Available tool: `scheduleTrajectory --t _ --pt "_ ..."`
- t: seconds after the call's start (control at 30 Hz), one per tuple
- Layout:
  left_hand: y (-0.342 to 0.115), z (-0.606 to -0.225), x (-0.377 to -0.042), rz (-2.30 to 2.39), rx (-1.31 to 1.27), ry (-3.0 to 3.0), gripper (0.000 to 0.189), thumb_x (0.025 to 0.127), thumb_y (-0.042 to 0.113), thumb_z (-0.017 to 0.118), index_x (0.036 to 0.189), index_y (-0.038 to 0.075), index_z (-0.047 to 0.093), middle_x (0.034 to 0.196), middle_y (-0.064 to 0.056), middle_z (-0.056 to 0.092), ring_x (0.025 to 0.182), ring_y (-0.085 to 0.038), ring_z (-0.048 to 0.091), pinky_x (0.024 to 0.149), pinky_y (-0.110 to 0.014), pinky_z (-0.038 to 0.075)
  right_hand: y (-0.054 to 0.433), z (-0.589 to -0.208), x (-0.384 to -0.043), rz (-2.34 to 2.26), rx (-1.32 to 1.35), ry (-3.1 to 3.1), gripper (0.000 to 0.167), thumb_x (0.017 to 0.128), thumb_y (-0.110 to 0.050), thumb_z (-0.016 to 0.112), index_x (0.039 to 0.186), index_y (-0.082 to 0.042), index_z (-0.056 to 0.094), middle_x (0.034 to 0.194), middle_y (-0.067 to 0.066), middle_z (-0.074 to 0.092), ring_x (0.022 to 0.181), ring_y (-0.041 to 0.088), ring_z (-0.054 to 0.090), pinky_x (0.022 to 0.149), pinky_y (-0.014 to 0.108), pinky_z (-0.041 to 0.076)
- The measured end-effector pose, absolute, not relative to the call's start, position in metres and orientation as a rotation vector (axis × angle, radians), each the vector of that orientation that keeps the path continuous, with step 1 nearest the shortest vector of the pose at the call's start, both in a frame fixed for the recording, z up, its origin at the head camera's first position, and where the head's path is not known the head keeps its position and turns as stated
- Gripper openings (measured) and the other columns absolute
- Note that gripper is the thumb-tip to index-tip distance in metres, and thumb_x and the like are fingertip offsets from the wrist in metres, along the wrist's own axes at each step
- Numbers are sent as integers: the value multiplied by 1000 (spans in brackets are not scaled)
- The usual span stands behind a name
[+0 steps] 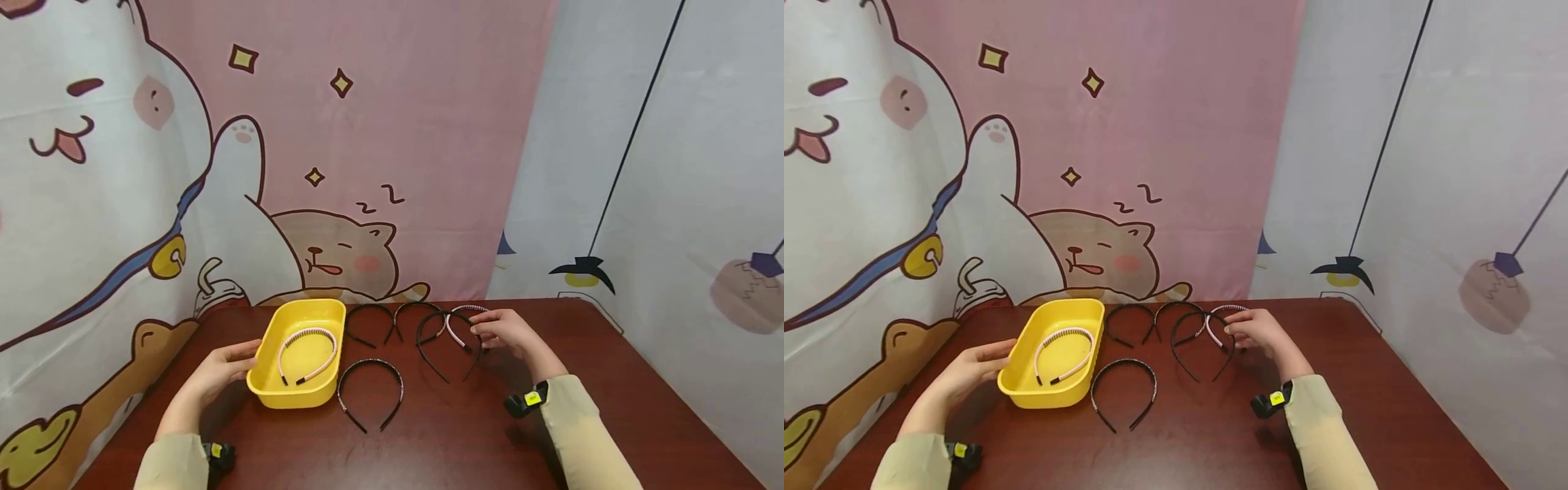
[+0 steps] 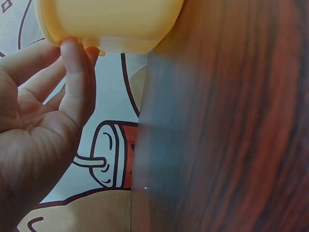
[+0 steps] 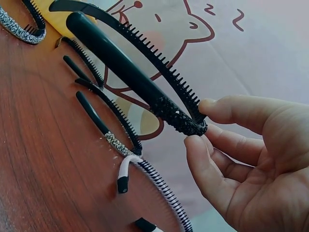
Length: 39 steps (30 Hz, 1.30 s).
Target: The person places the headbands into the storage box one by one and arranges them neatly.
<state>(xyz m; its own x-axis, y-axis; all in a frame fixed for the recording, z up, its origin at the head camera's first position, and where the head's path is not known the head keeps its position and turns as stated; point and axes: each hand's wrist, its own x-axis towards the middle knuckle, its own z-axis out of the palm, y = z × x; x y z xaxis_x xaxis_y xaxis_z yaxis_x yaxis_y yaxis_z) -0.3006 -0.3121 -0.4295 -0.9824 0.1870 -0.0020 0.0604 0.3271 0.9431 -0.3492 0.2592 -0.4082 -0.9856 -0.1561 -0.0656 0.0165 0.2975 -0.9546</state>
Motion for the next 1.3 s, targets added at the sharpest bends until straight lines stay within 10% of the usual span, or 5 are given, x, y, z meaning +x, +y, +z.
scheduleTrajectory --t 1.07,1.3 --pt "-314 -430 -299 1770 231 2437 57 96 12 60 144 -7 38 141 -30 43 114 -30 59 88 -35 53 231 -393 -360 -1782 -183 2403 43 89 -13 69 125 8 59 122 19 58 102 37 60 75 36 57" --pt "-312 -431 -300 1769 213 2445 54 96 10 59 144 -7 39 141 -30 44 113 -31 60 88 -36 53 223 -390 -363 -1791 -210 2387 42 88 -12 69 123 9 60 115 16 61 90 24 64 74 36 57"
